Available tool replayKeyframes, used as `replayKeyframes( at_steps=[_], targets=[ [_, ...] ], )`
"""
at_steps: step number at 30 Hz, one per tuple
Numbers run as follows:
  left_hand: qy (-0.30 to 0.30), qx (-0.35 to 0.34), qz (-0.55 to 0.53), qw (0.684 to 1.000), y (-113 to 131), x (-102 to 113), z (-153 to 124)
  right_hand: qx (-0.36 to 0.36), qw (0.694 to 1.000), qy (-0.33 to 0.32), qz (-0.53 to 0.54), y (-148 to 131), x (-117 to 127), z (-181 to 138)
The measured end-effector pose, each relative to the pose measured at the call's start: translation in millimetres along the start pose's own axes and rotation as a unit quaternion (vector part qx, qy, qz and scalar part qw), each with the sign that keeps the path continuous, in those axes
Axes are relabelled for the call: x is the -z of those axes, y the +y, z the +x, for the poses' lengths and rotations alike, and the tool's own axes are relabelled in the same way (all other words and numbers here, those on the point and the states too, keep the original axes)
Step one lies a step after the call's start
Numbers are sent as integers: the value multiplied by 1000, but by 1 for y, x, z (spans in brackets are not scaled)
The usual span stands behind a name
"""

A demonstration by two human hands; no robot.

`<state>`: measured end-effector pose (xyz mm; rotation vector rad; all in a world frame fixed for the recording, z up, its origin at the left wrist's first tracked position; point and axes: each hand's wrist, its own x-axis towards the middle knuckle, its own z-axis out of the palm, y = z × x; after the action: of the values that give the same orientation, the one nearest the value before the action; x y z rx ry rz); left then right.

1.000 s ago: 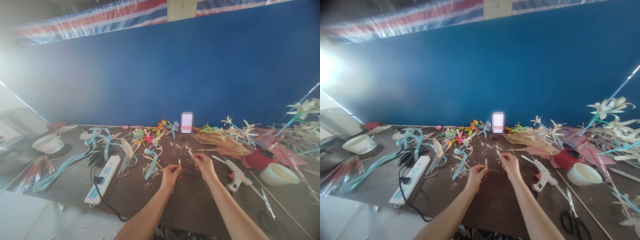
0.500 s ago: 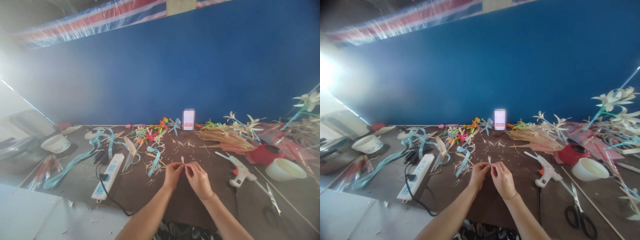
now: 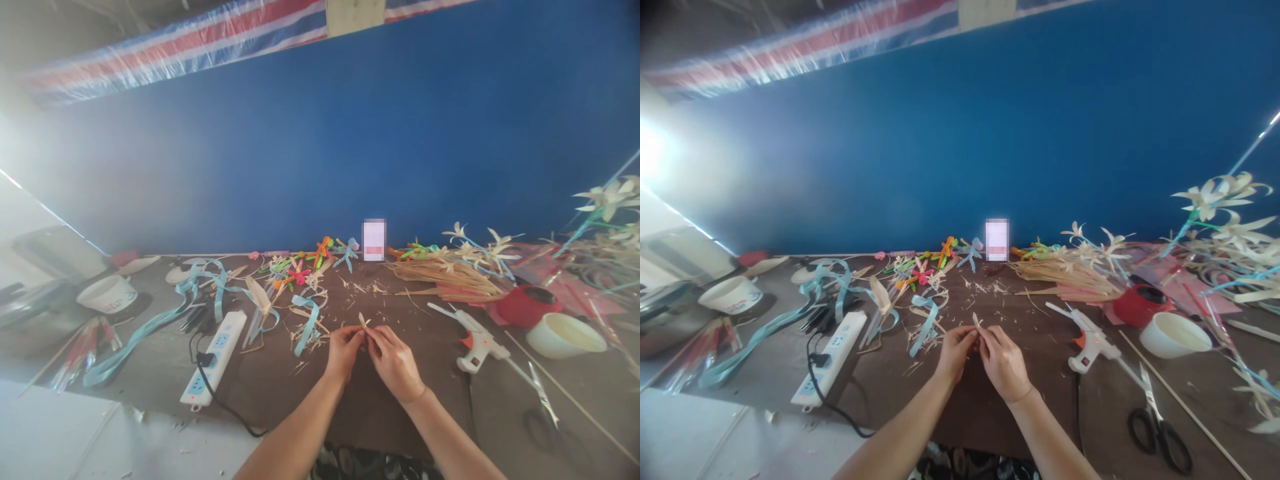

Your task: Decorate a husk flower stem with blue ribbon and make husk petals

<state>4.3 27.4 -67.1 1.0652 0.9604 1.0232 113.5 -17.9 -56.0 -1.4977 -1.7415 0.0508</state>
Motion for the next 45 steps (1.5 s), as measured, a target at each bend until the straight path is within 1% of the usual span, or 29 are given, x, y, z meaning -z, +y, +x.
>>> replayKeyframes(
  at_steps=[3, 8, 12, 15, 18, 23, 31, 37, 45],
  targets=[
    [-5, -2, -9, 1000, -2, 1, 1, 6, 1000, 5, -1, 1, 0, -1],
    [1, -15, 8, 1000, -2, 0, 1, -17, 999, 13, 37, -1, 3, 0],
    [4, -10, -5, 1000, 1, -1, 0, -55, 994, 33, 88, -3, 5, 2],
    [11, -11, 13, 1000, 2, -2, 0, -97, 989, 49, 100, 0, 3, 3],
    [6, -24, 40, 999, 3, -2, -1, -116, 986, 43, 111, 2, 0, 3],
    [-11, -63, 57, 996, 4, 0, -1, -121, 985, 24, 121, 3, -2, 3],
    [-31, -39, 43, 998, 2, 0, -1, -124, 985, 27, 117, 4, -2, 2],
    [-42, -57, 39, 997, 2, 1, -1, -109, 987, 13, 117, 5, -3, 1],
    [-53, -53, 26, 997, 4, 1, -1, -108, 990, 3, 94, 5, -2, 0]
  ],
)
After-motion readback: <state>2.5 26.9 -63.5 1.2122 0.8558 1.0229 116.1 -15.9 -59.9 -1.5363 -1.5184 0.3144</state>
